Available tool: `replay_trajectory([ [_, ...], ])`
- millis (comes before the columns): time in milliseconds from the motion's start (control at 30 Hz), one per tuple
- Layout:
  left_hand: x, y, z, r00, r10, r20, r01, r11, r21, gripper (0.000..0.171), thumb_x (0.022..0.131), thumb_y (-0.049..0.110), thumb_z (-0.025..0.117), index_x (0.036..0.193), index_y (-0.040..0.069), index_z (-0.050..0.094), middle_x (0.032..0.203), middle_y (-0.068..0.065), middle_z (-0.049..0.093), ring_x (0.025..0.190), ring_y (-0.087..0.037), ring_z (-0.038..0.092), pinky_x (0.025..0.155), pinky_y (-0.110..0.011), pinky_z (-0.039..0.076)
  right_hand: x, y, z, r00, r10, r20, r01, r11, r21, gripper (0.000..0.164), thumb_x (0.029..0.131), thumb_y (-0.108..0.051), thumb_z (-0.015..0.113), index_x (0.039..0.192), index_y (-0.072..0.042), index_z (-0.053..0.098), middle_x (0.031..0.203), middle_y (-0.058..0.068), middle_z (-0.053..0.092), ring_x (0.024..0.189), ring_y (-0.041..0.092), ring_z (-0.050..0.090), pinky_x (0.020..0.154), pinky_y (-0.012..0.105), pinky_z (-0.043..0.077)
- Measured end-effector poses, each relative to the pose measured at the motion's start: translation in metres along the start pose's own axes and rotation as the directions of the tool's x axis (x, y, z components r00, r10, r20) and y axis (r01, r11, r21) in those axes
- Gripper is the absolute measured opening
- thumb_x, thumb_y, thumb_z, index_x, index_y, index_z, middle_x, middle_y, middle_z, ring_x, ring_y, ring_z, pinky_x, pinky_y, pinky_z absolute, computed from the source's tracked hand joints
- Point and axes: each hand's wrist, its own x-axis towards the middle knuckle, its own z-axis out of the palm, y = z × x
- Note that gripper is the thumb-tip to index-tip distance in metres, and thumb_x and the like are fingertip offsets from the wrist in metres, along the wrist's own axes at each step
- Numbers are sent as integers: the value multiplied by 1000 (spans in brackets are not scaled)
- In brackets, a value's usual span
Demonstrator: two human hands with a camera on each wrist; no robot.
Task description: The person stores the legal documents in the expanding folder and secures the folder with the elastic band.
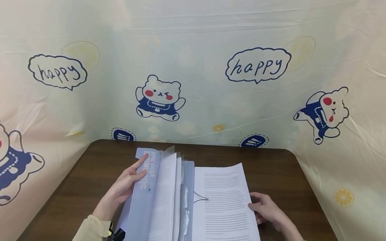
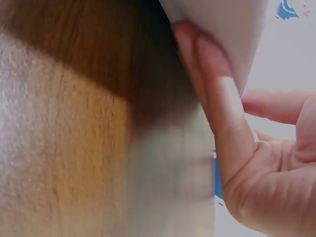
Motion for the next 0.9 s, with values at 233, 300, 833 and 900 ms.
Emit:
replay_trajectory([
  [233, 0, 1, 0, 1000, 3, -1, -3, 1000, 6, 73, 117, 8, 43, 179, 25, 9, 186, -17, 8, 107, 1, 66, 89, -19, 59, -3, 3, -1, 998, -14, 68, 9, 997, 75, 73, 113, -14, 56, 162, 22, 15, 96, 10, 84, 64, 8, 70, 57, 19, 55],
  [300, -1, 1, -1, 1000, 3, 1, -3, 1000, 5, 72, 118, 9, 43, 179, 26, 9, 186, -17, 8, 107, 1, 67, 89, -19, 59, -4, 3, -3, 995, -35, 94, 25, 994, 102, 74, 114, -14, 55, 163, 21, 13, 100, 12, 84, 67, 9, 73, 59, 20, 57],
  [833, 1, 1, -3, 1000, 10, 4, -10, 1000, 5, 72, 117, 9, 44, 179, 27, 10, 187, -15, 3, 113, 0, 64, 93, -19, 58, -18, -8, -23, 984, -147, 97, 127, 974, 187, 75, 116, -10, 50, 163, 19, -2, 115, 10, 85, 90, 22, 84, 76, 34, 68],
  [900, 1, 0, -4, 1000, 7, -1, -7, 1000, 10, 72, 118, 11, 44, 179, 28, 11, 187, -13, 0, 117, 0, 62, 94, -19, 58, -21, -10, -25, 985, -150, 86, 132, 974, 185, 76, 116, -9, 50, 163, 19, -3, 116, 8, 85, 91, 23, 84, 77, 35, 69],
])
